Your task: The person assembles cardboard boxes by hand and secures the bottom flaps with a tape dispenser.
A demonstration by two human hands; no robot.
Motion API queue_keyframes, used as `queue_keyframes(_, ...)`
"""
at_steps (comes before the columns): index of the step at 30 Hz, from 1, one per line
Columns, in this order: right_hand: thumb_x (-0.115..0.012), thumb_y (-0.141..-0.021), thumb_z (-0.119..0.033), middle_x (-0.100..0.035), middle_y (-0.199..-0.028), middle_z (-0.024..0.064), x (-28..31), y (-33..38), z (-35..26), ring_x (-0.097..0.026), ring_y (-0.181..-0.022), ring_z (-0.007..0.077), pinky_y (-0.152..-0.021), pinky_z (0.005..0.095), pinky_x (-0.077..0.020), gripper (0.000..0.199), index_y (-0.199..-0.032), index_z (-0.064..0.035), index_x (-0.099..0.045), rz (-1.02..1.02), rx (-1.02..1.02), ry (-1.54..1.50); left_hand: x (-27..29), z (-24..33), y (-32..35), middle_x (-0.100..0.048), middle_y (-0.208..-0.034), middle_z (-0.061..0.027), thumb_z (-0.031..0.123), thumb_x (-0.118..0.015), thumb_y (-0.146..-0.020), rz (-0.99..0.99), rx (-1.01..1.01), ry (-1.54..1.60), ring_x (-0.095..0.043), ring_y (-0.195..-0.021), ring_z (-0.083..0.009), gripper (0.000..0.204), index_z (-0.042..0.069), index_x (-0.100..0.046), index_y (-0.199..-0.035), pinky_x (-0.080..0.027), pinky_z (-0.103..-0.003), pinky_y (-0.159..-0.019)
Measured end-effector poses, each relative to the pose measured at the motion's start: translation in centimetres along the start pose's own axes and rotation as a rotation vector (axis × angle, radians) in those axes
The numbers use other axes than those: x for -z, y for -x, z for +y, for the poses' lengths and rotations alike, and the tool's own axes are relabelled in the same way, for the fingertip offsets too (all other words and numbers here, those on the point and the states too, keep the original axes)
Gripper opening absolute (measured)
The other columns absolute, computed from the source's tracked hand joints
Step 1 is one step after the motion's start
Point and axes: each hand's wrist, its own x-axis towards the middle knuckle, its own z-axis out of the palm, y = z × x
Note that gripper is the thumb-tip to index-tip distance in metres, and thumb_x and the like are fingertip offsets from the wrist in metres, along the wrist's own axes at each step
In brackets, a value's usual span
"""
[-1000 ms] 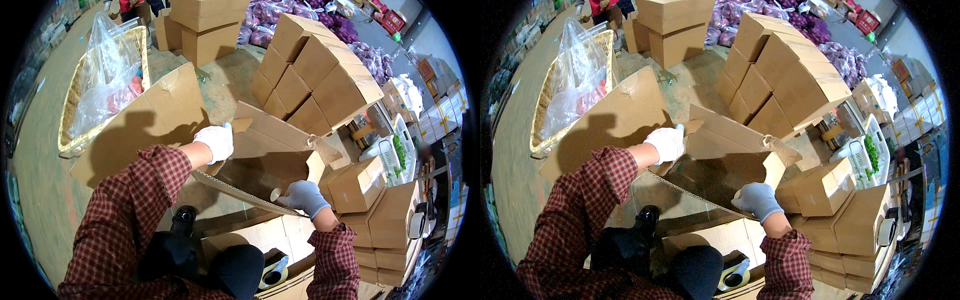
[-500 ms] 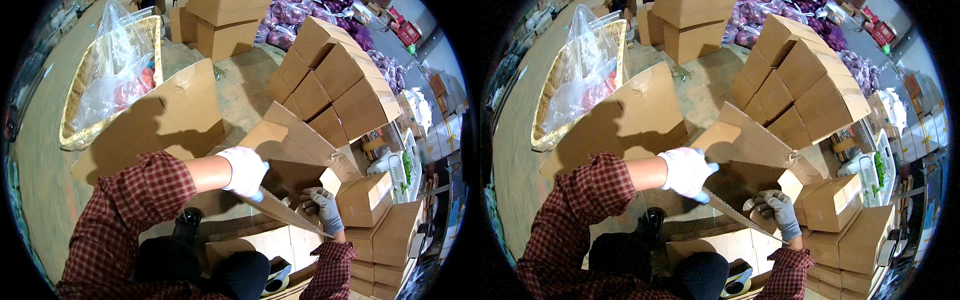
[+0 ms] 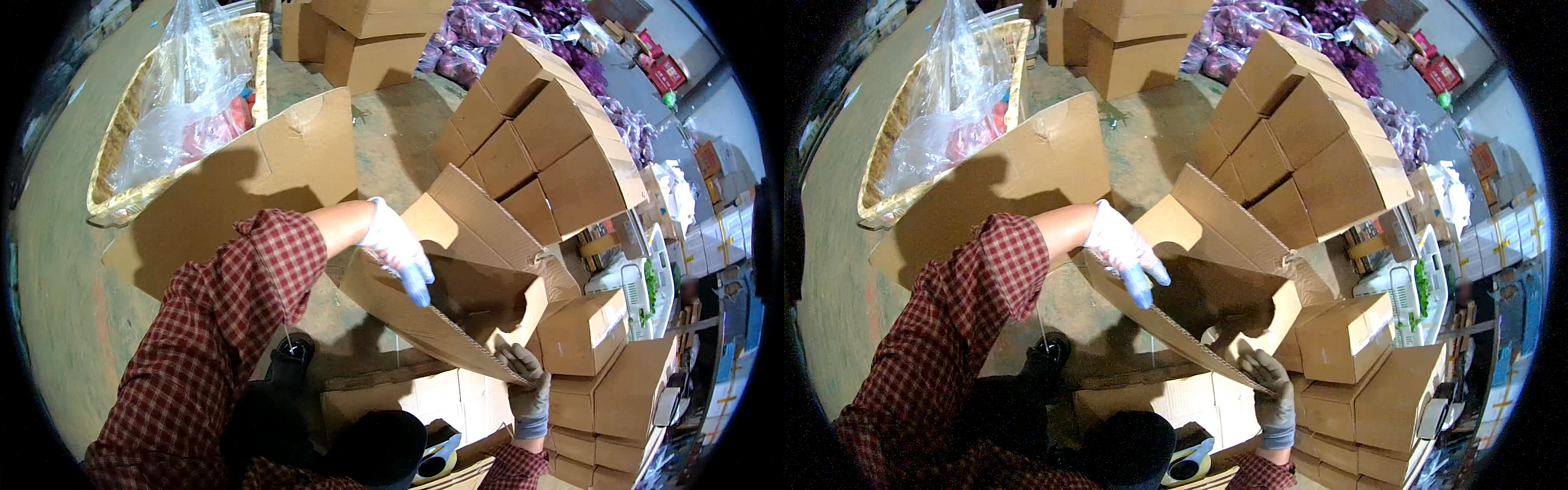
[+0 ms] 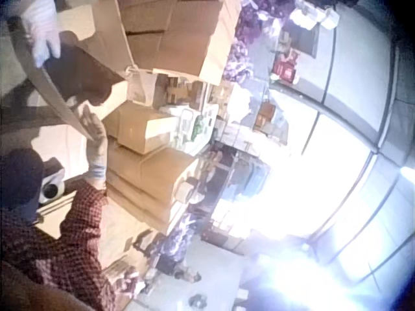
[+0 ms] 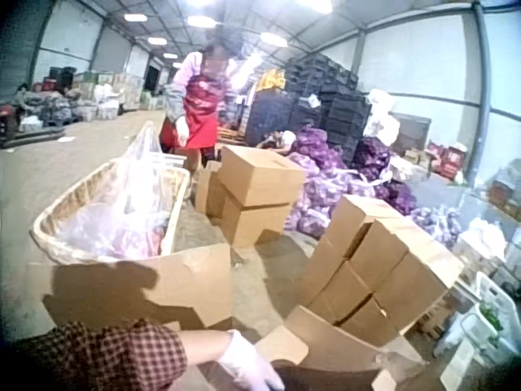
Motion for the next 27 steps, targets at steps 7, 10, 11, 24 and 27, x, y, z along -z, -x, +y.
queue_keyframes(7, -0.067, -0.071, -0.060, -0.048, -0.133, 0.0199, -0.4, -0.7, 0.7, -0.047, -0.123, 0.0329, -0.106, 0.0445, -0.0346, 0.089, -0.130, 0.0030, -0.044, -0.148, 0.042, 0.045, -2.1, -7.6, 1.3, -0.039, -0.141, -0.0173, 0.041, -0.067, -0.082, 0.125, -0.529, 0.939, -0.047, -0.123, -0.0298, 0.080, 0.000, -0.031, -0.140, -0.036, -0.041, -0.106)
queue_keyframes(10, -0.075, -0.066, -0.054, -0.050, -0.129, 0.0214, -0.7, -0.7, 1.2, -0.050, -0.121, 0.0319, -0.104, 0.0430, -0.0381, 0.091, -0.128, 0.0046, -0.046, -0.058, 0.050, 0.082, -4.3, -9.0, 3.2, -0.042, -0.139, -0.0170, 0.044, -0.078, -0.068, 0.206, -0.741, 0.689, -0.046, -0.124, -0.0298, 0.098, -0.004, -0.031, -0.139, -0.034, -0.039, -0.106)
queue_keyframes(11, -0.077, -0.064, -0.052, -0.052, -0.128, 0.0220, -1.4, -1.0, 1.2, -0.051, -0.120, 0.0315, -0.103, 0.0424, -0.0394, 0.091, -0.128, 0.0051, -0.046, -0.039, 0.057, 0.094, -5.6, -8.7, 3.9, -0.054, -0.128, -0.0144, 0.037, -0.081, -0.067, 0.410, -0.627, 0.549, -0.055, -0.114, -0.0238, 0.080, 0.000, -0.048, -0.130, -0.040, -0.036, -0.101)
queue_keyframes(24, -0.072, -0.078, -0.041, -0.062, -0.103, 0.0160, -2.3, -1.0, 3.9, -0.061, -0.099, 0.0246, -0.089, 0.0373, -0.0483, 0.073, -0.127, 0.0048, -0.042, 0.437, 0.372, 0.157, -14.2, -4.5, 3.0, -0.066, -0.099, -0.0140, 0.035, -0.086, -0.061, 1.319, -0.123, 0.409, -0.063, -0.091, -0.0196, 0.068, 0.001, -0.058, -0.113, -0.051, -0.032, -0.081)
queue_keyframes(27, -0.065, -0.085, -0.033, -0.062, -0.105, 0.0152, -3.2, -0.6, 4.7, -0.059, -0.101, 0.0220, -0.092, 0.0349, -0.0452, 0.061, -0.127, 0.0049, -0.042, 0.639, 0.354, 0.171, -13.5, -5.3, 1.5, -0.063, -0.101, -0.0154, 0.032, -0.085, -0.063, 1.475, -0.107, 0.316, -0.061, -0.092, -0.0208, 0.087, 0.000, -0.039, -0.130, -0.051, -0.033, -0.081)
